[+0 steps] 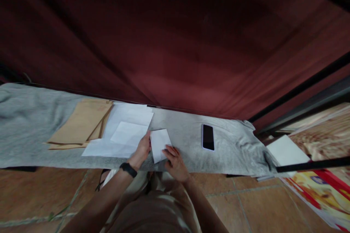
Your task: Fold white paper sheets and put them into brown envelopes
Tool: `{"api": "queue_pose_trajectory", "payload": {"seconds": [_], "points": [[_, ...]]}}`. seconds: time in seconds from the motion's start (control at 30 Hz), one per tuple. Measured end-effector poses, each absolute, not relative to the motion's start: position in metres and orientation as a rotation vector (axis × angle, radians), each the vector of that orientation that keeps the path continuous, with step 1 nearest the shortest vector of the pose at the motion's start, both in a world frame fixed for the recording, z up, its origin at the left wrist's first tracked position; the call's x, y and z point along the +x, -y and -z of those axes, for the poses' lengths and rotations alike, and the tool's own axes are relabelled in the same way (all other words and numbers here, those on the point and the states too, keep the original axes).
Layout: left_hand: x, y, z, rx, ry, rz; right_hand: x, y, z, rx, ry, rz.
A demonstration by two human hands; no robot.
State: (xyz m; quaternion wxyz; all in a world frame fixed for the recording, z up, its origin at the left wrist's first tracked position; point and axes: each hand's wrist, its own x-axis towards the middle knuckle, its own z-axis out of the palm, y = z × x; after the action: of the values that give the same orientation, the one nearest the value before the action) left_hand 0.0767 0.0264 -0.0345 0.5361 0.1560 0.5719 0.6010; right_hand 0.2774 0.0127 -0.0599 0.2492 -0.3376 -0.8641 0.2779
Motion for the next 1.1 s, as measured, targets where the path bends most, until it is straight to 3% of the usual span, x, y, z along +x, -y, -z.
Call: {"api": "queue_pose_trajectory", "payload": {"seconds": [0.33,0.43,0.77,0.93,1.1], "points": [[0.086,-0.043,0.018,1.098,-1.262,-1.018,0.285,-0.071,0.050,-1.227,1.284,-1.291],[0.084,-0.050,0.016,1.230,-1.425,-1.050,0.291,-0.079,0.051,-1.248,1.124,-1.348],[0.082,-0.034,0.054,1.089,-1.733,-1.213,0.291,-0.050,0.075,-1.357,1.070,-1.149],[0.076,-0.052,0.050,1.371,-1.801,-1.060,0.289,-0.042,0.065,-1.287,1.698,-0.638],[0.077,-0.070,0.041,1.611,-1.810,-0.994,0.267,-0.037,0.066,-1.139,2.298,-0.328]]}}
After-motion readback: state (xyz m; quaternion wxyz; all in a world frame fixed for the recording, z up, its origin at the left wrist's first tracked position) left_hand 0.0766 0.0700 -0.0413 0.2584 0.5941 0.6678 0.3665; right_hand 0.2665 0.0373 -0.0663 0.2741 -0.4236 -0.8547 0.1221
